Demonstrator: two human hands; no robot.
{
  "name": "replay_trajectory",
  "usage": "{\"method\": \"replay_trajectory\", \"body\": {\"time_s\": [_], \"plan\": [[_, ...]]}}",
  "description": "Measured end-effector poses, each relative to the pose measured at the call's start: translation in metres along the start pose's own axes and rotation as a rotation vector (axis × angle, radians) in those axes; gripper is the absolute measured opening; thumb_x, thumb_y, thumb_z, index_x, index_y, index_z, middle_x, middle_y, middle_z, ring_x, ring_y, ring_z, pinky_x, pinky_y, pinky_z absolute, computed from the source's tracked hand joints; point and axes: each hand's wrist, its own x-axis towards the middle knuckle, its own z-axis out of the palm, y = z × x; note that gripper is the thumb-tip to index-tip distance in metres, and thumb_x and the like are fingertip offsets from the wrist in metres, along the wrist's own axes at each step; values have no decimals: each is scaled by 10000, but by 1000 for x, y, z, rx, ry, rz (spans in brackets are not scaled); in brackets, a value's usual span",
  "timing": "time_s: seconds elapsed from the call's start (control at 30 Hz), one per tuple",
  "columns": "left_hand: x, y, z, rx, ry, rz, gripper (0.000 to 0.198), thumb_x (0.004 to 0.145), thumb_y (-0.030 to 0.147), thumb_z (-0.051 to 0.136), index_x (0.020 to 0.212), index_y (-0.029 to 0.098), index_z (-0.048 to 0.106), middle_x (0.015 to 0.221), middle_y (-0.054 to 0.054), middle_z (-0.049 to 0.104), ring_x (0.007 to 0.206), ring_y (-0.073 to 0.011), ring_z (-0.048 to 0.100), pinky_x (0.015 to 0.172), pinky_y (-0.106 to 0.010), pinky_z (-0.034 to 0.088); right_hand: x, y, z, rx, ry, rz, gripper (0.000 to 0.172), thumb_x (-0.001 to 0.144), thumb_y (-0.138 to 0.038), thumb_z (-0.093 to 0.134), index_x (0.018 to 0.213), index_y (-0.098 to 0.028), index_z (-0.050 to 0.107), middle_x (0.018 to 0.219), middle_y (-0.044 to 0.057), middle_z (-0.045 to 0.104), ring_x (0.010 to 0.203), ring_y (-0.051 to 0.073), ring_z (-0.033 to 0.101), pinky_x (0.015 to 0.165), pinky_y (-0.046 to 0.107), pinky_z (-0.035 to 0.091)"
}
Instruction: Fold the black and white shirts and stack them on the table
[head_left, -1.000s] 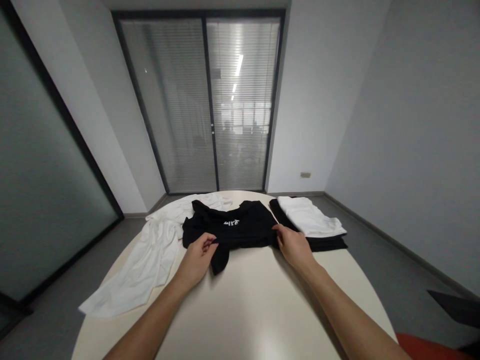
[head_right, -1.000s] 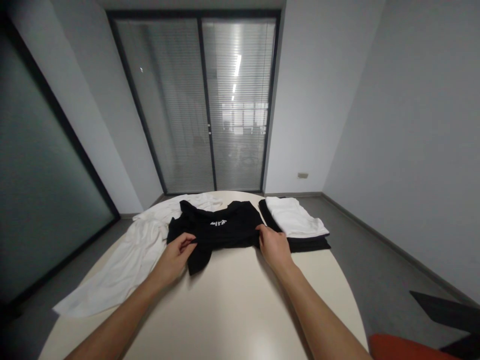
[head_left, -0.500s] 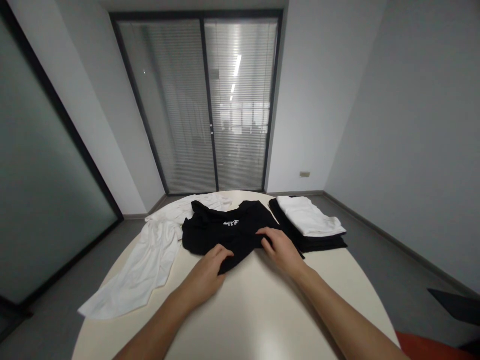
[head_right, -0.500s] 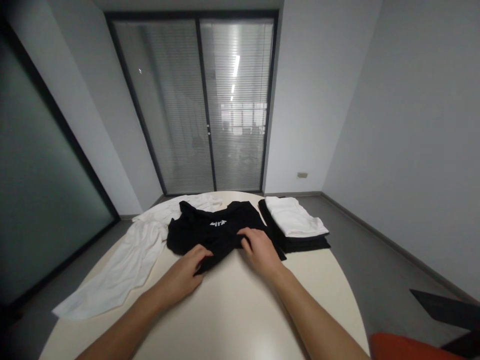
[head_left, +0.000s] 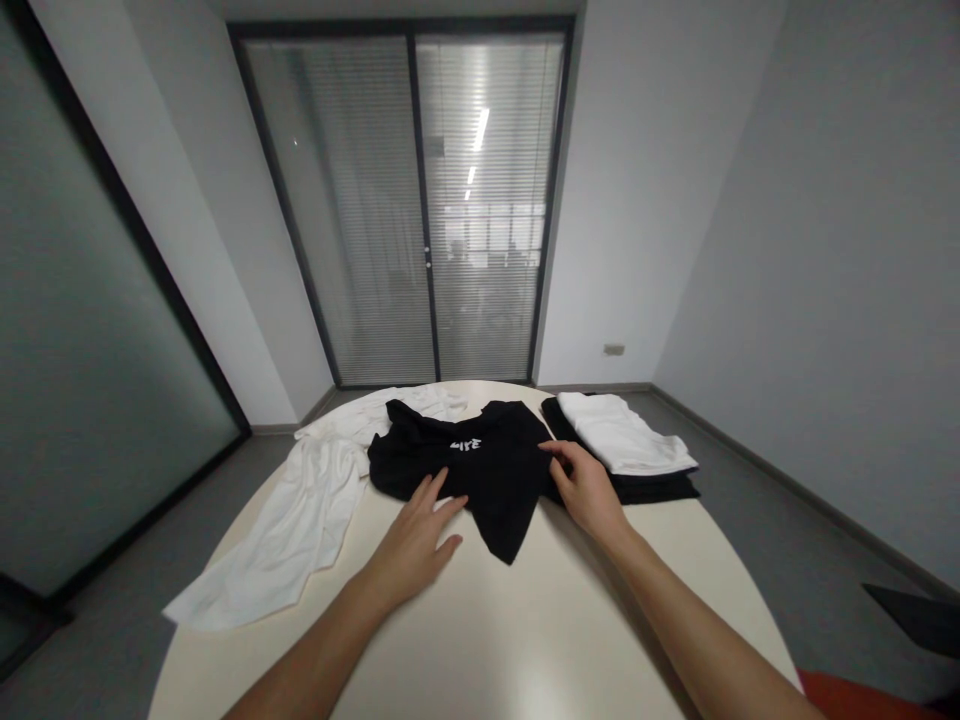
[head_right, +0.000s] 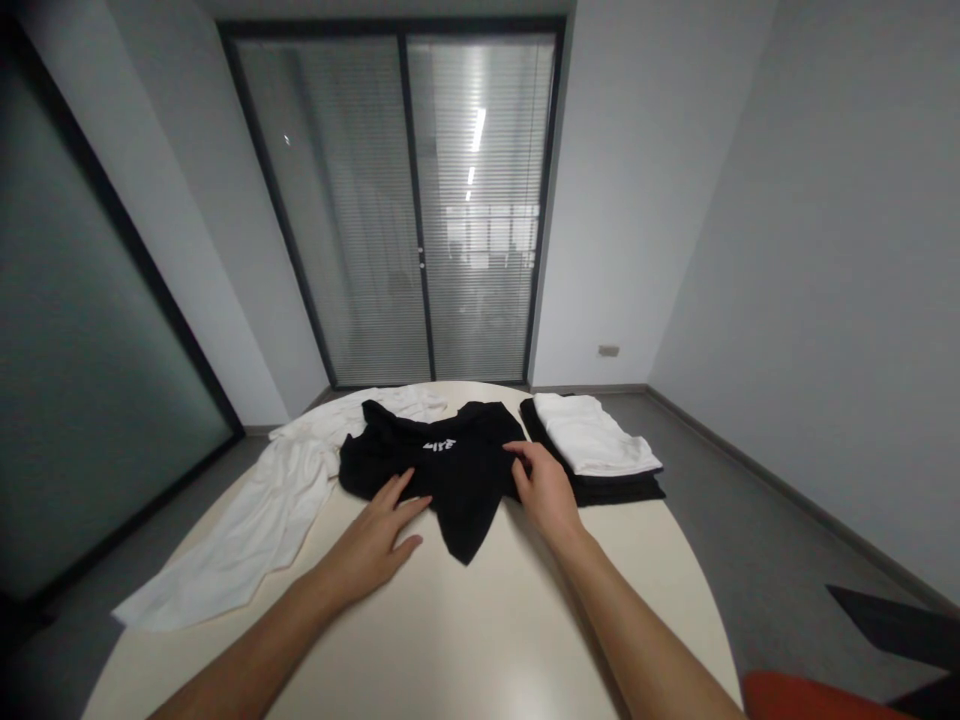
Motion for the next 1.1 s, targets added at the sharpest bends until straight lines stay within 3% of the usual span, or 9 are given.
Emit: {"method": "replay_trajectory", "body": {"time_s": [0.13, 0.33, 0.47, 0.53, 0.67, 0.77, 0.83, 0.93, 1.1], "plan": [[0, -2, 4, 40, -47, 7, 446, 949, 280, 559, 1394, 291, 569, 1635, -81, 244, 1483, -361, 241, 1171, -569, 291, 0, -7, -7, -70, -22, -118, 269, 801, -138, 476, 976, -228, 660, 1007, 57, 615, 876, 204, 593, 831, 347, 489], [2, 2, 2, 86, -37, -4, 458, 942, 291, 556, 1400, 260, 562, 1533, -125, 424, 1403, -335, 386, 1156, -543, 325, -16, -43, -4, -1, -552, -419, 188, 805, -234, 677, 989, -249, 715, 1030, 43, 659, 1001, 209, 595, 899, 326, 484], [4, 0, 3, 36, 51, -27, 498, 947, 265, 526, 1442, 231, 492, 1494, -134, 457, 1380, -296, 430, 1154, -497, 346, -25, -50, 6, -59, -718, -447, 206, 765, -335, 779, 945, -247, 732, 1016, 35, 690, 999, 218, 609, 911, 324, 467], [5, -2, 3, -1, 113, -58, 561, 950, 244, 503, 1501, 238, 398, 1547, -129, 371, 1413, -282, 397, 1151, -460, 360, -25, -50, 8, -57, -706, -415, 88, 869, -307, 668, 900, -238, 711, 949, 28, 694, 926, 194, 619, 859, 302, 460], [5, -6, 0, -25, 173, -126, 740, 928, 214, 519, 1581, 302, 183, 1660, -105, 58, 1455, -321, 334, 1096, -444, 427, -21, -49, 3, 112, -534, -214, 197, 990, -382, 470, 942, -226, 580, 752, -21, 585, 679, 142, 520, 659, 261, 403], [5, -12, -1, 0, 158, -143, 784, 902, 235, 586, 1578, 321, 198, 1664, -109, 8, 1404, -354, 409, 1048, -470, 469, -19, -46, 0, 342, -402, -64, 287, 1004, -504, 412, 941, -235, 487, 660, -63, 387, 596, 122, 367, 573, 247, 320], [7, -14, 0, 45, 195, -112, 694, 885, 263, 634, 1523, 292, 361, 1653, -116, 106, 1387, -361, 420, 1068, -501, 446, -19, -44, 0, 470, -357, -12, 328, 983, -564, 430, 951, -239, 463, 666, -68, 318, 596, 120, 316, 558, 246, 286], [11, -13, -4, 94, 286, -23, 322, 911, 269, 612, 1229, 255, 661, 1498, -96, 449, 1326, -325, 462, 1098, -526, 400, -18, -42, 0, 565, -365, 26, 364, 957, -607, 461, 963, -243, 456, 677, -68, 291, 599, 121, 281, 556, 251, 261], [15, -6, -27, -45, 345, 7, 236, 945, 216, 468, 1018, 212, 692, 1079, -61, 701, 1067, -233, 611, 982, -397, 465, -18, -47, -2, 614, -446, 54, 399, 938, -639, 479, 942, -241, 449, 673, -73, 280, 599, 116, 256, 560, 252, 248]]}}
